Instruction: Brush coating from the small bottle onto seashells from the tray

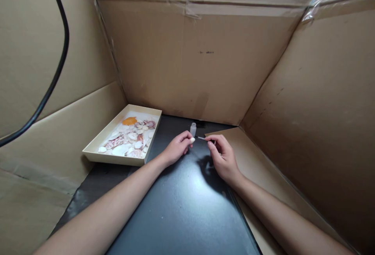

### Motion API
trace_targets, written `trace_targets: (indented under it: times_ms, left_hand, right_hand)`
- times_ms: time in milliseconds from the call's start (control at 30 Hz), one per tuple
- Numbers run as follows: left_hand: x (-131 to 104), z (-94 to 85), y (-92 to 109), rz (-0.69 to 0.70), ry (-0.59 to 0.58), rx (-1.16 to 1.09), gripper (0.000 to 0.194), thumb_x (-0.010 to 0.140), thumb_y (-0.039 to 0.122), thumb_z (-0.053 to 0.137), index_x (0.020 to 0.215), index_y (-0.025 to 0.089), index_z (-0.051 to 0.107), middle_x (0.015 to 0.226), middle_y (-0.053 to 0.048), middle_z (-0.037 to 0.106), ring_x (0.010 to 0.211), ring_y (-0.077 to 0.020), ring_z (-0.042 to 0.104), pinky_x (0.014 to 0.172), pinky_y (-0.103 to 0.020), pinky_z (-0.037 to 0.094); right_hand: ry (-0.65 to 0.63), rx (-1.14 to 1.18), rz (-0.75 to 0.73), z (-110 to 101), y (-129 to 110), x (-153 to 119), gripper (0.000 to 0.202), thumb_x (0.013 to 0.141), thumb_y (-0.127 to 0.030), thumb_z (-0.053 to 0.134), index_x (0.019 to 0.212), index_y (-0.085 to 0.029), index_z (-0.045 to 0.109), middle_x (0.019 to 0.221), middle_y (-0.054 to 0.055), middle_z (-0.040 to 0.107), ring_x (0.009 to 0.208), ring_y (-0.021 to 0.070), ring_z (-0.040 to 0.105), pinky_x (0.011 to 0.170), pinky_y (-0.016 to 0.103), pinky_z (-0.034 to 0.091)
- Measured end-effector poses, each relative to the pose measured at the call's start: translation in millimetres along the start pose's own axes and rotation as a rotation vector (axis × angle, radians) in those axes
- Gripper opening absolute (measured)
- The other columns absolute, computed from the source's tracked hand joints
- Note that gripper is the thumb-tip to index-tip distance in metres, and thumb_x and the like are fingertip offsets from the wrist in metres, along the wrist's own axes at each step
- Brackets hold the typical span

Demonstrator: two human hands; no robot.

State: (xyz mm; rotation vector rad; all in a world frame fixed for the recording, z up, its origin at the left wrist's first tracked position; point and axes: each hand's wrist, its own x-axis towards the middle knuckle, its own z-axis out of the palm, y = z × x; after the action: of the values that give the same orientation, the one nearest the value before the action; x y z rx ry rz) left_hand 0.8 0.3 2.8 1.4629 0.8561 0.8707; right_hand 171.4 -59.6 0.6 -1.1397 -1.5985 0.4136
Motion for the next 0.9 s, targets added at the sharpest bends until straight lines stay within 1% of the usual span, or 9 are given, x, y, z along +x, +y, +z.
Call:
trace_targets:
  times_ms: [100,133,267,333,400,467,600,767,900]
  left_hand:
    - [-0.4,-0.1,0.0,0.011,0.001,0.001,0.011,0.079,0.029,0.05,0.077,0.018,0.046,0.065,0.005,0.049,0.047,-0.0048,0.038,0.046,-0.019,0.029]
    - [-0.5,-0.2,0.0,0.012,0.0,0.004,0.011,0.079,0.029,0.05,0.077,0.018,0.046,0.065,0.005,0.048,0.047,-0.0048,0.038,0.046,-0.019,0.029]
    - [-0.7,-0.9,0.1,0.015,-0.003,0.022,0.016,0.08,0.032,0.051,0.077,0.018,0.045,0.065,0.005,0.048,0.048,-0.0049,0.038,0.047,-0.019,0.029]
    - [-0.7,-0.8,0.2,0.014,-0.002,0.024,0.015,0.08,0.031,0.051,0.077,0.018,0.044,0.065,0.005,0.048,0.048,-0.005,0.038,0.046,-0.019,0.029]
    - [-0.5,-0.4,0.5,0.005,0.003,0.017,0.012,0.079,0.029,0.05,0.078,0.019,0.045,0.064,0.006,0.048,0.047,-0.0051,0.038,0.046,-0.019,0.029]
    - [-0.3,-0.1,0.9,-0.009,0.009,0.007,0.01,0.079,0.027,0.049,0.079,0.019,0.045,0.065,0.006,0.049,0.046,-0.005,0.038,0.046,-0.019,0.029]
    - [0.0,-0.2,1.4,-0.027,0.014,-0.005,0.014,0.079,0.031,0.05,0.077,0.018,0.044,0.068,0.005,0.052,0.044,-0.0043,0.039,0.044,-0.019,0.029]
    - [-0.9,-0.9,1.7,-0.033,0.022,-0.042,0.011,0.079,0.028,0.05,0.077,0.018,0.044,0.069,0.004,0.055,0.043,-0.0041,0.041,0.043,-0.019,0.03]
    - [-0.4,-1.7,1.1,-0.052,0.029,-0.083,0.011,0.08,0.028,0.048,0.077,0.018,0.044,0.07,0.003,0.057,0.04,-0.0039,0.043,0.042,-0.019,0.03]
  right_hand:
    - [-0.072,0.02,-0.028,0.2,-0.1,-0.3,0.016,0.093,-0.025,0.049,0.099,-0.022,0.064,0.086,0.002,0.054,0.066,0.0132,0.051,0.06,0.026,0.042]
    - [-0.075,0.004,-0.024,0.1,-0.2,-0.3,0.016,0.093,-0.025,0.05,0.099,-0.022,0.064,0.086,0.002,0.054,0.065,0.0132,0.05,0.06,0.027,0.042]
    - [0.017,-0.041,0.014,-0.3,-0.7,0.2,0.015,0.092,-0.026,0.05,0.097,-0.021,0.064,0.088,0.003,0.055,0.067,0.0135,0.05,0.063,0.027,0.042]
    - [0.004,-0.017,-0.001,-0.3,-0.9,0.1,0.016,0.093,-0.026,0.049,0.098,-0.021,0.063,0.088,0.003,0.055,0.066,0.0132,0.05,0.062,0.027,0.042]
    - [-0.051,0.003,-0.021,-0.2,-1.2,-0.1,0.016,0.093,-0.026,0.049,0.099,-0.021,0.064,0.086,0.002,0.054,0.065,0.0126,0.049,0.06,0.026,0.042]
    - [-0.075,-0.007,-0.015,-0.3,-1.6,-0.1,0.016,0.093,-0.025,0.05,0.1,-0.021,0.064,0.086,0.002,0.054,0.065,0.0127,0.05,0.06,0.026,0.042]
    - [-0.001,-0.03,0.019,-0.8,-2.5,0.3,0.016,0.093,-0.027,0.049,0.097,-0.021,0.063,0.088,0.003,0.055,0.067,0.0137,0.05,0.064,0.027,0.043]
    - [-0.084,-0.012,0.001,-0.1,-2.3,0.0,0.018,0.093,-0.027,0.049,0.101,-0.021,0.064,0.088,0.004,0.056,0.066,0.0137,0.051,0.062,0.027,0.044]
    - [-0.024,-0.022,0.05,0.2,-0.8,0.0,0.017,0.092,-0.027,0.05,0.099,-0.021,0.064,0.09,0.004,0.056,0.066,0.0134,0.051,0.063,0.028,0.044]
